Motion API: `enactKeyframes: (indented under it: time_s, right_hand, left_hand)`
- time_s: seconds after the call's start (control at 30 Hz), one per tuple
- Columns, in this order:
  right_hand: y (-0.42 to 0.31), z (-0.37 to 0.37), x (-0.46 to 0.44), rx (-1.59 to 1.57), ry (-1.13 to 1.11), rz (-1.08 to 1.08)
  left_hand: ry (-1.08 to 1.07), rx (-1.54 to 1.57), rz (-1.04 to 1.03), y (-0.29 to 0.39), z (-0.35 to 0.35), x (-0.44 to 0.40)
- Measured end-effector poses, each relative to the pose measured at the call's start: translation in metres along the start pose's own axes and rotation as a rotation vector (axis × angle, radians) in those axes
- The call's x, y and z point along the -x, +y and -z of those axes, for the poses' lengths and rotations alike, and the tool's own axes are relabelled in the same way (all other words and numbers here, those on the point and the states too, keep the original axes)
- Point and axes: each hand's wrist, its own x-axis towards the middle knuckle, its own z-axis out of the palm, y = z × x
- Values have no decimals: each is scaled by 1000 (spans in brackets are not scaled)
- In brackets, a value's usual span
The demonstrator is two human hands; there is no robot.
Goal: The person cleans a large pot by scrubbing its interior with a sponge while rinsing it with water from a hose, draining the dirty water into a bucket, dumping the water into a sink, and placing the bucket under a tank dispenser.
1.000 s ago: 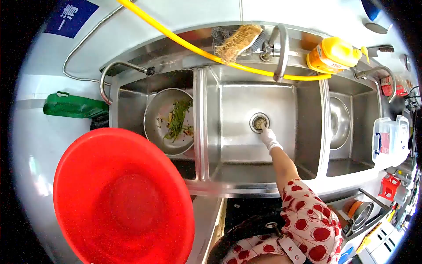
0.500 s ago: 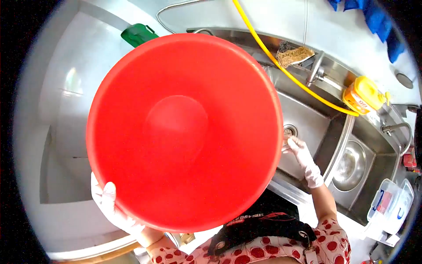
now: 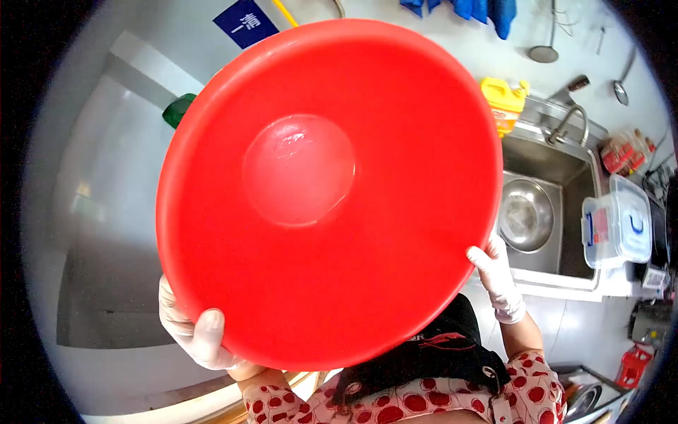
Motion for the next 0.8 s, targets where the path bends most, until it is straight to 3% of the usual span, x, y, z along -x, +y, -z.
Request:
enactKeyframes:
  time_s: [0.17, 0.27, 0.53, 0.8]
  right_hand:
    - [2, 1, 57, 24, 240, 101]
    - [11, 14, 104, 14, 316, 164]
    - [10, 34, 202, -41, 521, 261]
    - [40, 106, 282, -20, 686, 440]
  left_hand:
    - [-260, 100, 96, 5, 13, 7]
    - [-199, 95, 26, 10, -8, 43]
    - [-391, 121, 44, 28, -48, 89]
    - [-507, 276, 77, 3, -115, 157]
